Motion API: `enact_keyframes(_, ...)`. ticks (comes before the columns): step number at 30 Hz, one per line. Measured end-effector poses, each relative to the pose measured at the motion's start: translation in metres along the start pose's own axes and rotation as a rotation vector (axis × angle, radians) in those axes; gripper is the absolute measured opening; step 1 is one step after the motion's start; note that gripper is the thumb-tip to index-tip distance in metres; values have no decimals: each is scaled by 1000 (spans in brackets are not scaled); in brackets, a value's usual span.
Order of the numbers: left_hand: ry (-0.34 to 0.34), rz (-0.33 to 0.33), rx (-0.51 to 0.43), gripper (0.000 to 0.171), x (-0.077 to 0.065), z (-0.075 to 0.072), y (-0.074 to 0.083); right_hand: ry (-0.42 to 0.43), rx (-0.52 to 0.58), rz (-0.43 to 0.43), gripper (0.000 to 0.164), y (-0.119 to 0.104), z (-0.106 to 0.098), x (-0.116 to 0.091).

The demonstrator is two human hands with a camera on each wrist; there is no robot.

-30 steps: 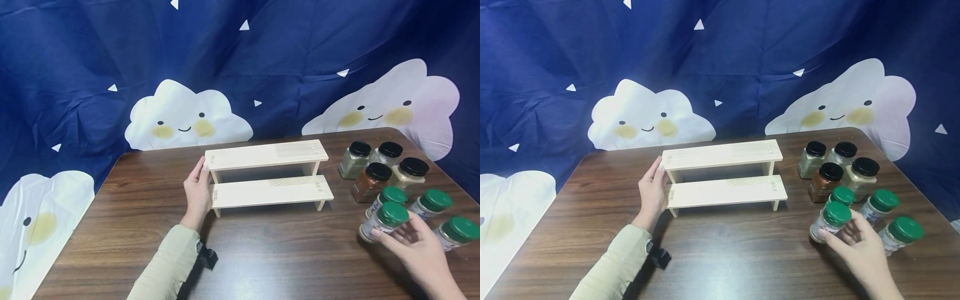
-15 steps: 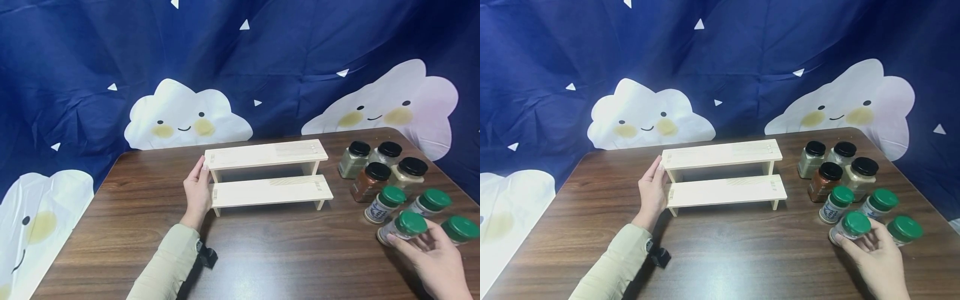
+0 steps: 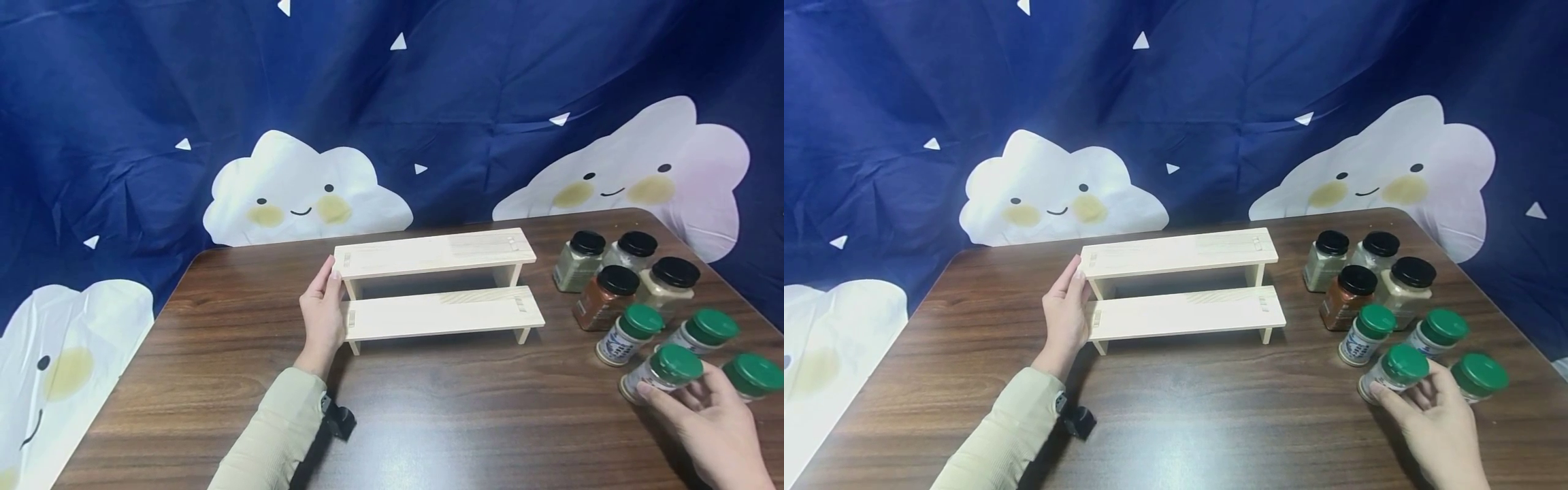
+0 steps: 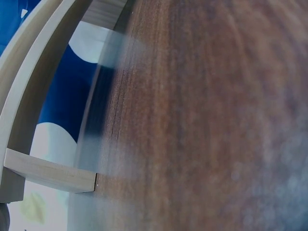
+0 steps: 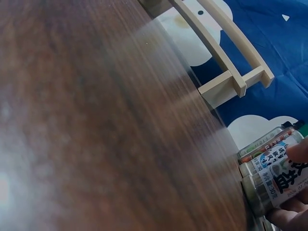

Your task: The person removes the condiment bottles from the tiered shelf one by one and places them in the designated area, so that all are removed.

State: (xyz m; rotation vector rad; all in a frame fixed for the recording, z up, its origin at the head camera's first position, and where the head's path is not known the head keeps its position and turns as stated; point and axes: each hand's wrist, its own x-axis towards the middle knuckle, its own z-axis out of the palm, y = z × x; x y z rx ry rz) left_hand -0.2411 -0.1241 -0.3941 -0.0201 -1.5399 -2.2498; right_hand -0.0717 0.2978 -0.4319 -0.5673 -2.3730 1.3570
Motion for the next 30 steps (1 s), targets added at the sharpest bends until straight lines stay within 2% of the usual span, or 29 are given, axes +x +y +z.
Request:
enact_keyframes(21, 6, 5, -2, 36, 0, 0, -1, 9, 20, -45, 56, 4, -1, 2)
enact_keyframes(23, 8, 3, -2, 36, 0, 0, -2, 22, 22, -40, 59, 0, -1, 2)
enact_keyframes(27, 10, 0, 7, 37, 1, -1, -1, 56, -45, -34, 72, -14, -2, 2)
enact_keyframes(30, 6, -18, 33, 37, 2, -3, 0, 99, -71, -81, 79, -27, -2, 3)
